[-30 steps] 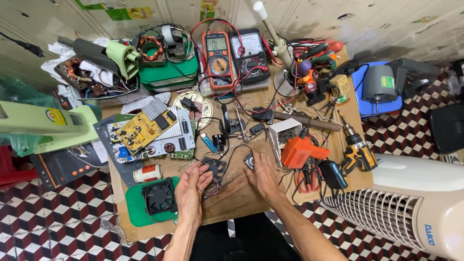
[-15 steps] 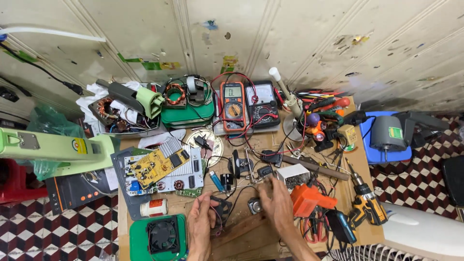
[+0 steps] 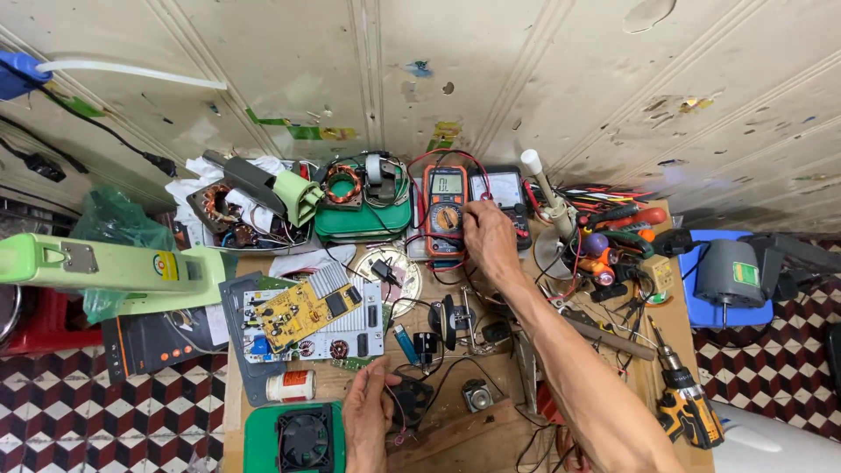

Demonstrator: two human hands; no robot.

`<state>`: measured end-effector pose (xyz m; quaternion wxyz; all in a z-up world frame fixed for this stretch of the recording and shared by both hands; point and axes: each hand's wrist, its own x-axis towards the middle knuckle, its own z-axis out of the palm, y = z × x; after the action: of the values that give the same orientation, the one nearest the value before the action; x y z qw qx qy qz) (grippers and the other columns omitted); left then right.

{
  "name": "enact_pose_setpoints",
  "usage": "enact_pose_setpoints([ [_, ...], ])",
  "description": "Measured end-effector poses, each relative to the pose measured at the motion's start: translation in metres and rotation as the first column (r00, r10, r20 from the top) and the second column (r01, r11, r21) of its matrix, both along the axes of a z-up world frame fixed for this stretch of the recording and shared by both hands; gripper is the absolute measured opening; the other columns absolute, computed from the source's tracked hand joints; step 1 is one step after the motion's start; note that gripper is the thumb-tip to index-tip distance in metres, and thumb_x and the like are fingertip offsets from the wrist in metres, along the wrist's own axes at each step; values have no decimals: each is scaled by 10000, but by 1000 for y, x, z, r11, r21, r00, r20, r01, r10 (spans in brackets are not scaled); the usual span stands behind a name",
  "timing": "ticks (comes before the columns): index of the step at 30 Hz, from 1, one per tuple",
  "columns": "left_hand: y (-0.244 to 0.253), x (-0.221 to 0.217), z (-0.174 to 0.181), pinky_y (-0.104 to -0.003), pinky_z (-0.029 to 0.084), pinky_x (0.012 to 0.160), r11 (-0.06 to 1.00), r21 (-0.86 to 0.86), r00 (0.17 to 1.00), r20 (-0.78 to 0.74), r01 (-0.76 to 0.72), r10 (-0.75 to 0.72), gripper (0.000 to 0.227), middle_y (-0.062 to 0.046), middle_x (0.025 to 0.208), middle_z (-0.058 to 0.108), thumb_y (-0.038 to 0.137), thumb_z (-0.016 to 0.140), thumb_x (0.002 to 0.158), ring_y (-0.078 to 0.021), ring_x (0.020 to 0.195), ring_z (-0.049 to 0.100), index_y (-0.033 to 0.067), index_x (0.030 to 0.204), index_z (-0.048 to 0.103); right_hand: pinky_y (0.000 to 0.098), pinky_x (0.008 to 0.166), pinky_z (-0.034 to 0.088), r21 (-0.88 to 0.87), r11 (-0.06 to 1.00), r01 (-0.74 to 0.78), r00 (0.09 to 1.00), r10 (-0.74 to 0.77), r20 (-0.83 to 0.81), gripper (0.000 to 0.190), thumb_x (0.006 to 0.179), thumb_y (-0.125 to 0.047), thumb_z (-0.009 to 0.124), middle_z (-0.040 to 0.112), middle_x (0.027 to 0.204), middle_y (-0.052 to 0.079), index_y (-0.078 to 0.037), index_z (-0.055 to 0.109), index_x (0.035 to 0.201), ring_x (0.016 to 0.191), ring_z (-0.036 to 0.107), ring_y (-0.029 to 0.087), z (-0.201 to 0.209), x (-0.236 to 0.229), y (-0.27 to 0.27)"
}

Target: The person is repairing a cooling fan by stripping wires and testing them with a multimeter.

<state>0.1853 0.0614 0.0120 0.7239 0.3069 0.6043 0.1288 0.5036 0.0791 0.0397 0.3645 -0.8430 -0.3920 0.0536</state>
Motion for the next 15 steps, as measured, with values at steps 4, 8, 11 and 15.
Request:
enact_pose_setpoints([
  [4,3,0,-1,-255,253,391,1000,14,1000,1,-5,5,353,-16,799,645,292,560,1004,-67,480,368,77,1242,707,450,844,531,-25,999,20,997,-22,-79,208,949,-87,578,716,1002,196,-11,733,1066,937,690,385,1,-2,-3],
  [8,6,2,-5,-231,263,404,1000,18,1000,10,-18,18,346,-20,804,645,290,574,1018,-56,490,385,68,1241,719,472,809,533,-83,996,-10,1000,8,-18,193,935,-137,632,708,1014,214,-2,732,1031,896,687,393,-10,0,-2],
  [11,5,3,-12,-234,254,394,1000,18,1000,16,-3,3,343,-24,804,642,287,569,1016,-56,476,380,73,1239,718,486,785,537,-225,974,-32,998,42,40,244,915,-221,692,701,965,230,19,719,946,869,689,390,-11,0,14],
  [15,-2,2,-31,-245,208,356,999,0,998,54,-42,42,340,-46,791,650,264,575,1009,-63,423,339,49,1237,708,506,714,550,-338,940,-53,968,132,215,207,913,-193,677,701,915,237,5,722,871,813,698,386,-59,13,30],
])
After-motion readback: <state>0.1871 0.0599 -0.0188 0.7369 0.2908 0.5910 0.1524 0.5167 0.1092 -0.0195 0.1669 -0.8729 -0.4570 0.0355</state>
